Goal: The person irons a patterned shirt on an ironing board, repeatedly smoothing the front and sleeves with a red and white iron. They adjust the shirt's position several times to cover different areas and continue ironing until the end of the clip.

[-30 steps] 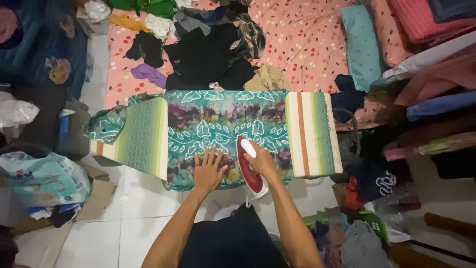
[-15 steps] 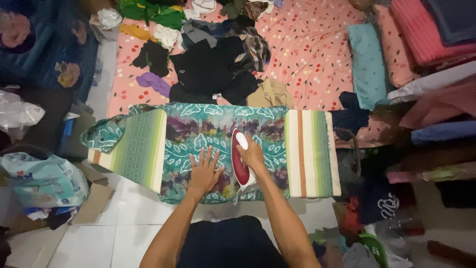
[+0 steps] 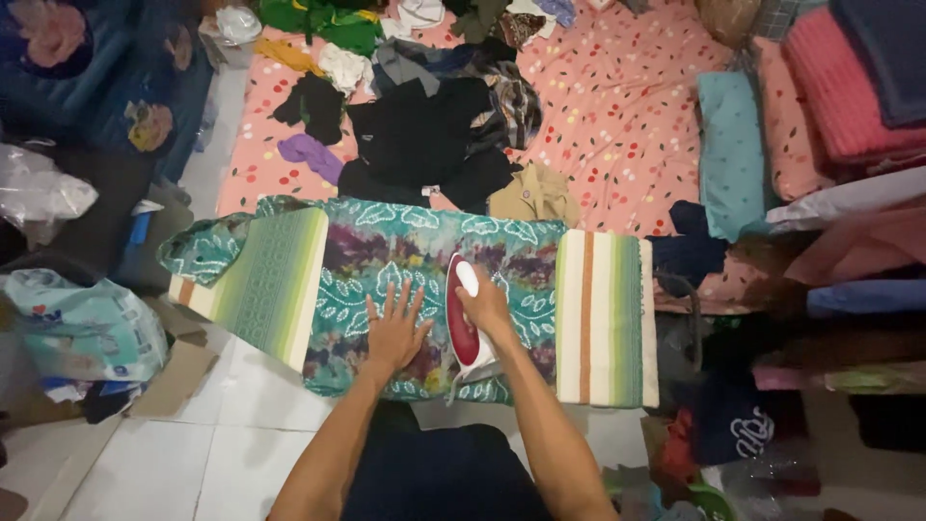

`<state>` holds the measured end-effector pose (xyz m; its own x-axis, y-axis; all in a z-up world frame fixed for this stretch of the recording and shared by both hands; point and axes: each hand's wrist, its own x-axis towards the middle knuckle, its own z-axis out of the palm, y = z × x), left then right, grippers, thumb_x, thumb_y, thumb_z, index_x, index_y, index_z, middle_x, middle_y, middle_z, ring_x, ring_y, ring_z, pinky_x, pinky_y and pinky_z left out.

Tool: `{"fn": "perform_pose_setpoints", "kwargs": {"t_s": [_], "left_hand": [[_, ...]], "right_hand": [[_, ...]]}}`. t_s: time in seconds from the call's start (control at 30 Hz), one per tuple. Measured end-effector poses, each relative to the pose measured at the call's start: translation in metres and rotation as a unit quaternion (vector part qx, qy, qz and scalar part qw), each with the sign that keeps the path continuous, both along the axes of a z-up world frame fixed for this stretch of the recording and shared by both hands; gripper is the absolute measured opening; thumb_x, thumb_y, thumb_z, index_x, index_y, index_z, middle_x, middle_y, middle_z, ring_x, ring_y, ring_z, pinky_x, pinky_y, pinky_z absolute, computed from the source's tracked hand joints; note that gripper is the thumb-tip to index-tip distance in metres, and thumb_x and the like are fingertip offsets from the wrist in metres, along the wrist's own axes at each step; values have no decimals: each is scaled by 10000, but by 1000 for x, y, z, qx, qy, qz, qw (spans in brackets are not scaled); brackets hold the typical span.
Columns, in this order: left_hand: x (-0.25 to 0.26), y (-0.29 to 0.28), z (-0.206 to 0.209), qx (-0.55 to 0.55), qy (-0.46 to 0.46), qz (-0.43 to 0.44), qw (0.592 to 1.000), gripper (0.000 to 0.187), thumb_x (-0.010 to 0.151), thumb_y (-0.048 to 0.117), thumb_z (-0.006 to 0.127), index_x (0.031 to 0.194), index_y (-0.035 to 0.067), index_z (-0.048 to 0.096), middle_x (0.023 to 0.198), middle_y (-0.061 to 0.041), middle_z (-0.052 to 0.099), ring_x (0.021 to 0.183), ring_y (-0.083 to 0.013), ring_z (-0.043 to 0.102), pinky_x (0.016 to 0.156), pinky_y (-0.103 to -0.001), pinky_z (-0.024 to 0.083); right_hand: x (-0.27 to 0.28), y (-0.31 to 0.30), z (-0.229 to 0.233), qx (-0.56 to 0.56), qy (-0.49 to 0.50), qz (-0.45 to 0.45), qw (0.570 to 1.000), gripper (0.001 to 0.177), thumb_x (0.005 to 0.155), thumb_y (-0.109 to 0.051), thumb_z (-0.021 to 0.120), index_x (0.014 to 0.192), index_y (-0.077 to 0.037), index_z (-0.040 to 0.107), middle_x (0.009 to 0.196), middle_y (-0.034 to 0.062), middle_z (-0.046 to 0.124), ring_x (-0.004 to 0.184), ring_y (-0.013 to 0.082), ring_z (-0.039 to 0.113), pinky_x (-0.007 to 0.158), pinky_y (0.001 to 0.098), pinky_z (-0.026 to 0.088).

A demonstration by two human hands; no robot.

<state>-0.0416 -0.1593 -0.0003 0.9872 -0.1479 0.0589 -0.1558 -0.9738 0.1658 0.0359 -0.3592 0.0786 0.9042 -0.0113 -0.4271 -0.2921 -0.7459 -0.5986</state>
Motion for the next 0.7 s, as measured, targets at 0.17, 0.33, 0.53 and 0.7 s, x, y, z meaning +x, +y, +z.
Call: {"fn": "perform_pose_setpoints", "kwargs": {"t_s": [0.17,0.33,0.53,0.7], "left_hand": [[18,-2,-8,-7,-25,0,1000,714,1048,628,394,1660,274,298,1738,-61,250,1574,-373,246,1204,-747,112],[49,-2,-6,5,11,-29,1000,738,1059,665,344,1673,266,253,1758,-75,157,1602,-377,131,1219,-732,82],[81,-4,-4,2,14,-35,999,725,1029,625,424,1641,247,325,1743,-83,229,1594,-382,189,1227,-719,133],[103,-2,-14,25,-5,-42,999,730,1021,665,400,1638,282,330,1730,-56,267,1597,-354,193,1233,-703,76]], "right_hand": [[-4,2,12,9,6,-15,1000,658,926,-394,701,1522,-164,544,1294,309,684,1254,490,631,1046,553,528],[7,11,45,15,1,-33,999,637,926,-374,689,1521,-210,530,1213,338,699,1206,509,652,1009,576,538],[55,4,-2,10,8,-45,999,663,918,-401,688,1533,-205,535,1238,303,713,1210,473,668,977,544,561],[95,3,-32,-20,-7,-56,998,654,888,-446,727,1497,-264,571,1214,285,721,1207,447,676,992,529,569]]}}
